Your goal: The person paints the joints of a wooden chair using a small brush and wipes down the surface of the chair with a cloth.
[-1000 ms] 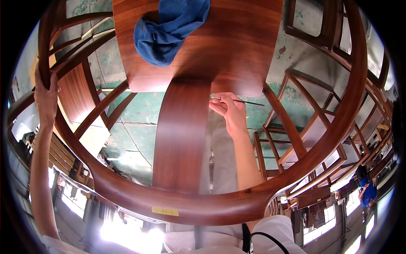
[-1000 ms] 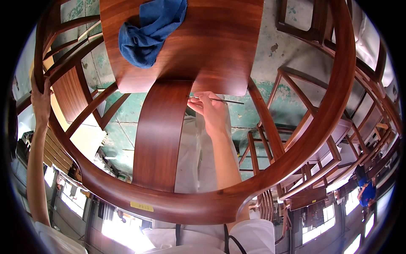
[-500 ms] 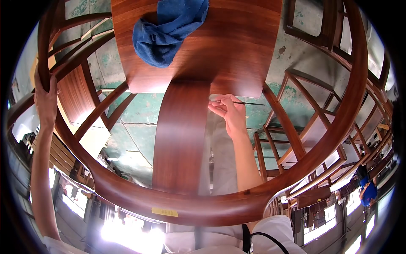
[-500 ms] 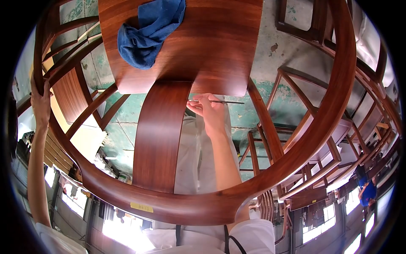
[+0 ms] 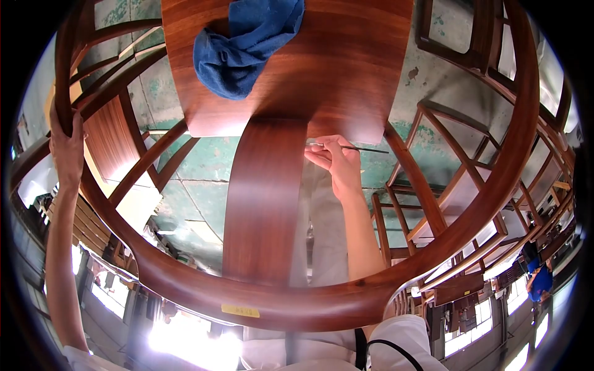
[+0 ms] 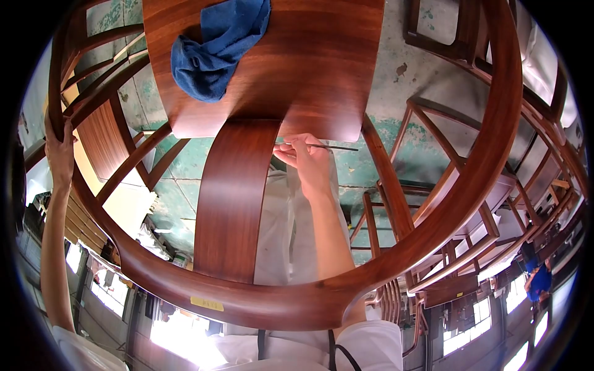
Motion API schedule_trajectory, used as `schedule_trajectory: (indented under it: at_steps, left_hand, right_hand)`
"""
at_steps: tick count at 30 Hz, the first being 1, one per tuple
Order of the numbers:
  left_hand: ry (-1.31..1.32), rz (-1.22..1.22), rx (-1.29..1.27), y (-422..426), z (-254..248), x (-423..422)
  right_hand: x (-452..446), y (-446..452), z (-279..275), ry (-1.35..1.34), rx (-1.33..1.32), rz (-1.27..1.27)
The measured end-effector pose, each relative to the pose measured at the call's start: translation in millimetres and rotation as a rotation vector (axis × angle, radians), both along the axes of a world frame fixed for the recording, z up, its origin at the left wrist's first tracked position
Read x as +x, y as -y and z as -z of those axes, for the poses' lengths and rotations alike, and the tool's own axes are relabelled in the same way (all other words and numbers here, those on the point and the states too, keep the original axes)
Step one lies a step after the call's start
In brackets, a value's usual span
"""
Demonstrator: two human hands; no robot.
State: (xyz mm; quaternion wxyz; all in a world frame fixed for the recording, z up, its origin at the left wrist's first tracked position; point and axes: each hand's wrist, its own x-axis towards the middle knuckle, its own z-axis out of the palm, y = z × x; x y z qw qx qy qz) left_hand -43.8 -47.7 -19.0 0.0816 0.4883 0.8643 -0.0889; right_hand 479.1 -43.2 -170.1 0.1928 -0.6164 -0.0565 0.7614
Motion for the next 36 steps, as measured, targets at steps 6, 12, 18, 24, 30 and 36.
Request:
schedule_trajectory:
  at_steps: [6,12,18,24,30,36]
  left_hand:
    - [0.012,0.038,0.019,0,0,-1]
    - [0.018,0.002,-0.007,-4,-3,7]
    - [-0.007,-0.024,-0.006,-3,-1,5]
    - [0.005,-0.009,0.023,-4,-2,9]
    - [-0.008,0.007,0.019,-4,-1,8]
    - [0.009,-0.018,-0.026,-4,-3,5]
  right_hand:
    - [0,1,-1,-0.016,-0.005,0.000]
    - [1,1,2,-0.024,0.010,-0.005]
    - [-4,-6,-2,0.031,-0.005,-0.021]
    - [0,-1,0,-0.006,-0.015,-0.036]
    - [-4,-7,3,0.034,-0.037,-0.032]
    - [-2,-5,-2,0.017,-0.014,-0.021]
